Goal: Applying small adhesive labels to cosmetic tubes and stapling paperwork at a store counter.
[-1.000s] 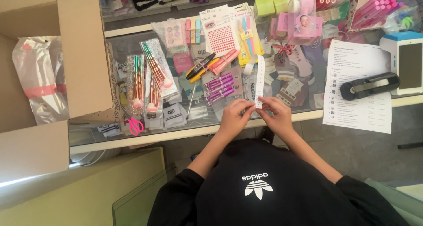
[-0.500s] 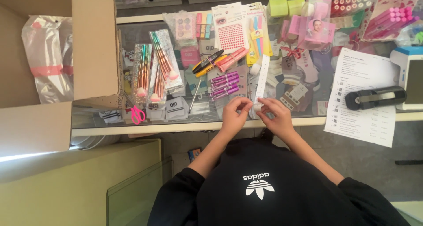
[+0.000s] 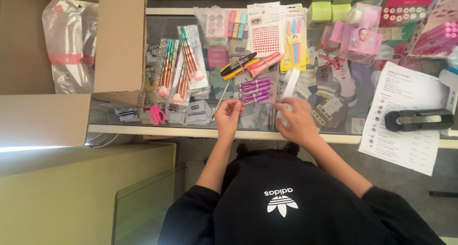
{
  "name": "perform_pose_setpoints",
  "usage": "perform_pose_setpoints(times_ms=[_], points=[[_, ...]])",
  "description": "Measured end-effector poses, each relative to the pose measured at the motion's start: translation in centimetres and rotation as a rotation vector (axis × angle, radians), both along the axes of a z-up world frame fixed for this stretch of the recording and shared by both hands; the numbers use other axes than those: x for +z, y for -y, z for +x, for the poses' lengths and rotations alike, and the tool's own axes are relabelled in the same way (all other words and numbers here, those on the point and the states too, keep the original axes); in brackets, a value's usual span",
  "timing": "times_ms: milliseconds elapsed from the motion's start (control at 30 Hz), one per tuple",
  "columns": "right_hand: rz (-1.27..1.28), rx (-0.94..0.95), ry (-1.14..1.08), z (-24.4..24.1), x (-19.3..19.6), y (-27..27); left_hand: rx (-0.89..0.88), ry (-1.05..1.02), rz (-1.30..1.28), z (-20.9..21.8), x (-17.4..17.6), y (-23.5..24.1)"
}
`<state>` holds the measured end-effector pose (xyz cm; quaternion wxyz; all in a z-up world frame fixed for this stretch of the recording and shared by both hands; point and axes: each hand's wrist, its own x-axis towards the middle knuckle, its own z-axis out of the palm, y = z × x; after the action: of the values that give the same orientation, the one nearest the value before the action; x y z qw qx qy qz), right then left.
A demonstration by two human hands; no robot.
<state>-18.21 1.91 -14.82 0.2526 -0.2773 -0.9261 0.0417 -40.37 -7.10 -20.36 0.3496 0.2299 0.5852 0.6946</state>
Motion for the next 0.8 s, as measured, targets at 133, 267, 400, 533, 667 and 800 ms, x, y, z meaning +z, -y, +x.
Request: perform_pose_setpoints(times_ms=[133, 267, 400, 533, 667, 800], points=[[-0.031, 0.097, 0.080, -4.2, -3.6, -1.3, 0.020, 0.003, 0.002, -0.7, -0.2, 0.5], [0.021, 0.023, 0.196, -5.9, -8.1, -3.4, 0.040, 0.023, 0.004, -1.1, -0.6, 0.7], [-0.041, -0.006, 0.175, -5.3, -8.6, -3.4, 0.045, -0.012, -0.019, -1.5, 0.2, 1.0], [-0.089, 0.025, 0.100, -4.4, -9.4, -3.3, 0.017, -0.017, -0.082, -1.4, -1.1, 0.9], [-0.037, 0.020, -0.032, -3.5, -7.2, -2.5, -0.020, 0.056, -0.041, -0.6, 1.6, 0.5], [-0.037, -0.005, -0.345, -2.7, 0.9, -0.6, -0.098, 0.062, 0.127, 0.3, 6.8, 0.5]])
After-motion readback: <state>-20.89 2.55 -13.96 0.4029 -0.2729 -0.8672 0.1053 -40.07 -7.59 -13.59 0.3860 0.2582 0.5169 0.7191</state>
